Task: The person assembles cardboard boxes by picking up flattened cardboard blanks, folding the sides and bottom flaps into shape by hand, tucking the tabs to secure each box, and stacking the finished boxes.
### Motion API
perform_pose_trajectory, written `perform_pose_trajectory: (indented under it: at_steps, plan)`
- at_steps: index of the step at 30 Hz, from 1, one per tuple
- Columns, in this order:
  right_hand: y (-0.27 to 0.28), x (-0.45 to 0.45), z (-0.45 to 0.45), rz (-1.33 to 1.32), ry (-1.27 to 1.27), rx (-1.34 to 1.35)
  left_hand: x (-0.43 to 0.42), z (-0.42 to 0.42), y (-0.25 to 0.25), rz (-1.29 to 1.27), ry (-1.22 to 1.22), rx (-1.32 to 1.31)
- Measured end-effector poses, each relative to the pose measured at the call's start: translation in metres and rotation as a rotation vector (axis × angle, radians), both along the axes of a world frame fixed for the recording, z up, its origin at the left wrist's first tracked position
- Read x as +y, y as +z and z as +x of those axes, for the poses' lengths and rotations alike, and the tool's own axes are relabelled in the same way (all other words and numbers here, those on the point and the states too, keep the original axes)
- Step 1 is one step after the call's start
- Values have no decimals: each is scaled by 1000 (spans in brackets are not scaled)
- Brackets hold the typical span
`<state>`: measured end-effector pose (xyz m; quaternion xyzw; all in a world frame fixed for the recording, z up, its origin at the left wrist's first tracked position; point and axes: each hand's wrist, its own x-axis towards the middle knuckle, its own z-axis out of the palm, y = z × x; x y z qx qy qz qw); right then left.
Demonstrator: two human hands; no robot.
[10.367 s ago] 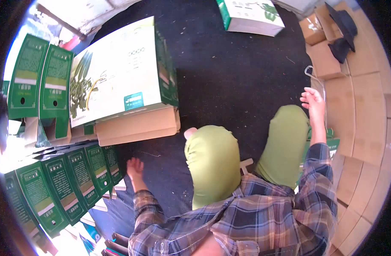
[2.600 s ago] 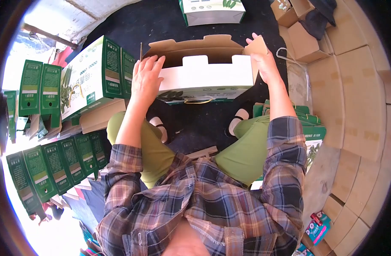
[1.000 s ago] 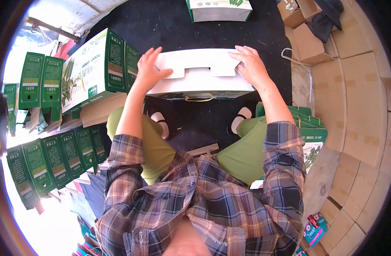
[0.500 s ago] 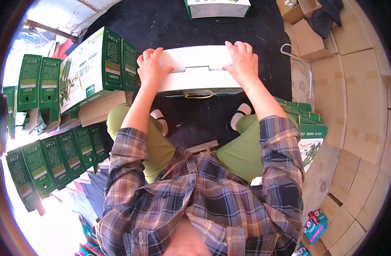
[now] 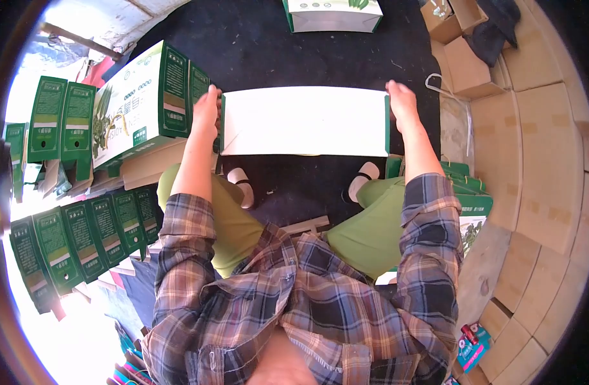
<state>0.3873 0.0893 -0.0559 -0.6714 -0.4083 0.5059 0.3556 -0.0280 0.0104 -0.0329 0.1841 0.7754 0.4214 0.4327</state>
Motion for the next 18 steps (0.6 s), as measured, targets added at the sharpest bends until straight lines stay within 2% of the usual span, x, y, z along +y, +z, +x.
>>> perform_pose_trajectory:
  at_steps: [1, 3, 5, 9, 11, 13, 15, 16, 18]
  plan:
    - [-21, 0, 10, -122, 38, 11, -3, -2, -6, 6, 4, 4]
    - [-27, -11, 11, -420, 137, 5, -9, -9, -30, -72, -74, -227]
    - [-28, -19, 11, -421, 149, 30, -14, -6, -27, -104, -58, -360]
    - [5, -21, 3, -388, 139, 39, -20, -16, -11, -1, -99, -509]
    - [12, -19, 6, -158, 193, 178, -25, -21, -7, 22, -114, -537]
    - [24, -13, 7, -145, 51, 425, -38, -19, 19, 206, -287, -505]
    - [27, -8, 14, 7, 5, 556, -43, -11, 36, 253, -368, -496]
    - [36, -9, 14, 57, -43, 396, -45, -7, 41, 269, -324, -487]
    - [24, -3, 22, 86, -37, 355, -45, -13, 33, 276, -263, -539]
